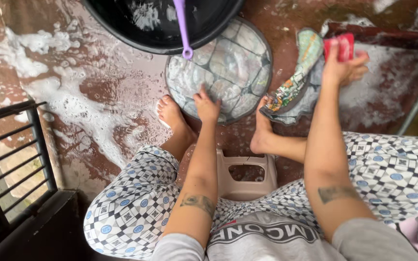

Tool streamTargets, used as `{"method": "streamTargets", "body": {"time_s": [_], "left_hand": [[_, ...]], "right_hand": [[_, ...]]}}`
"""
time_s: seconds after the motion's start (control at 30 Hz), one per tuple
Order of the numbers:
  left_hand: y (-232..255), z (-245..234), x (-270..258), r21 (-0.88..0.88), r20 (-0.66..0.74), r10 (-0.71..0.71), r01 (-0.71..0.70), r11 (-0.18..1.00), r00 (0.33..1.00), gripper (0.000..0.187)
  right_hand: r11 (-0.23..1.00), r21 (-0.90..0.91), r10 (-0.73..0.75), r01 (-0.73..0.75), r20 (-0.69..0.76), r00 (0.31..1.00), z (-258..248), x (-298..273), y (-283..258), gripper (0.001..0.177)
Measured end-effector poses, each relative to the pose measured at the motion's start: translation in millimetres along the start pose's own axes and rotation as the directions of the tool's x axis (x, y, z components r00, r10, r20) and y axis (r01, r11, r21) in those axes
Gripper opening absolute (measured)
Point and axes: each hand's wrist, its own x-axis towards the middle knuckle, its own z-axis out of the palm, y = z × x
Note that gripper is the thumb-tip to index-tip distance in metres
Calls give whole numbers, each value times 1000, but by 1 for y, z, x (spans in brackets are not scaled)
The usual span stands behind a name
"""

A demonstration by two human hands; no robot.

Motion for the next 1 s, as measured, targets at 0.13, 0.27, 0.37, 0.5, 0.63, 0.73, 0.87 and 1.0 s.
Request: {"method": "streamTargets", "body": {"time_s": [0.13, 0.27, 0.37, 0.5, 0.63, 0.73, 0.87, 1.0], "left_hand": [[-7, -23, 18, 15, 123, -145, 144, 989, 982, 134], [-25, -3, 26, 92, 95, -125, 116, 989, 988, 145], [-35, 20, 31, 59, 14, -55, 54, 997, 998, 140], [-35, 14, 23, 40, 40, -72, 70, 997, 997, 143], [-21, 2, 18, 51, 47, -76, 74, 996, 996, 140], [-12, -10, 24, 49, 79, -100, 96, 994, 992, 141], [-16, 7, 21, 31, 41, -97, 96, 995, 994, 143], [-32, 19, 25, 90, 27, -63, 60, 994, 998, 131]], "right_hand": [[498, 344, -864, 796, 278, 421, 41, -85, -55, 27], [624, 167, -640, 764, 670, 376, 80, -230, -63, 135], [169, 176, -803, 970, 595, 32, 72, -247, -36, 96], [-230, 329, -746, 916, 545, -383, 67, -216, -45, 71], [-473, 603, -509, 643, 408, -758, 84, -190, -88, 75], [-401, 664, -255, 631, 581, -773, 112, -183, -121, 32], [223, -98, -808, 970, 539, 240, 141, -181, -131, 53], [171, 175, -832, 970, 553, 47, 111, -199, -118, 41]]}}
